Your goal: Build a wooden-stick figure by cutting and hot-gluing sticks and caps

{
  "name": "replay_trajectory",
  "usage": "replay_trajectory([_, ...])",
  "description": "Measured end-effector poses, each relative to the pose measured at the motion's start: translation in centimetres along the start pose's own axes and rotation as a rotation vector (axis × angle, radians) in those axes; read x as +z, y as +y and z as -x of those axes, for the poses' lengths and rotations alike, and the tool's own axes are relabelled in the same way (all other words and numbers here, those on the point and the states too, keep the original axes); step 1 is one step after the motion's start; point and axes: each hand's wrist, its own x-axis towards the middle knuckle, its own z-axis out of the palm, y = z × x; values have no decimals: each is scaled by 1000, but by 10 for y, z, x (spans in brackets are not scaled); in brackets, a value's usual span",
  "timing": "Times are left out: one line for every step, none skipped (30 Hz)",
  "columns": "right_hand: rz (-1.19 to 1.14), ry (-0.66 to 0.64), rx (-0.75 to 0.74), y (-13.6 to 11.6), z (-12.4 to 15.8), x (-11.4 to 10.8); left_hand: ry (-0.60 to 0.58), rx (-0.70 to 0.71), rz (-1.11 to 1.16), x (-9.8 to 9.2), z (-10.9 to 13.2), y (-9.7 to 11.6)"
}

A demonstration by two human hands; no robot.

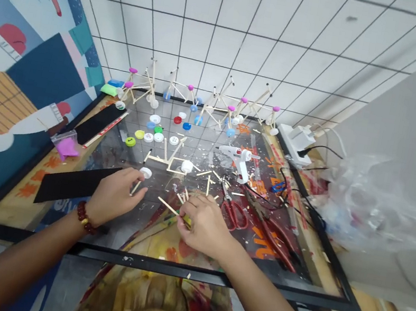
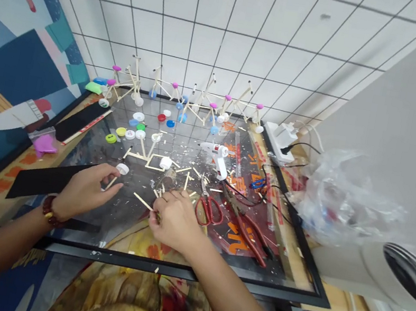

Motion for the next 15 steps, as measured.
replay_trajectory([-12, 18, 14, 3, 1, -2, 15, 15, -3, 1, 1, -2])
replay_trajectory([-38, 45, 41, 7, 2, -6, 27, 25, 0, 2, 1, -4])
replay_trajectory([-73, 83, 93, 14, 4, -10, 37, 29, 10, 2, 2, -6])
replay_trajectory([-103, 131, 174, 24, 6, -16, 38, 34, 24, 2, 3, -8])
replay_trajectory([-125, 185, 279, 36, 9, -23, 41, 38, 47, 1, 3, -10])
replay_trajectory([-110, 239, 409, 50, 11, -30, 32, 42, 77, -1, 3, -13])
replay_trajectory([-50, 280, 534, 65, 12, -38, 16, 44, 114, -4, 3, -16])
replay_trajectory([33, 310, 630, 82, 12, -45, -7, 41, 156, -6, 3, -18])
replay_trajectory([119, 336, 693, 98, 10, -50, -36, 31, 199, -10, 3, -21])
replay_trajectory([175, 340, 721, 113, 6, -54, -69, 16, 238, -13, 2, -24])
replay_trajectory([197, 320, 726, 127, 0, -56, -101, -3, 269, -16, 1, -26])
replay_trajectory([193, 269, 726, 137, -8, -56, -130, -25, 293, -19, 1, -27])
replay_trajectory([166, 201, 733, 145, -16, -54, -155, -49, 311, -20, 0, -29])
replay_trajectory([133, 139, 743, 151, -24, -52, -176, -74, 325, -22, -1, -30])
replay_trajectory([101, 91, 762, 153, -31, -49, -191, -97, 338, -22, -1, -30])
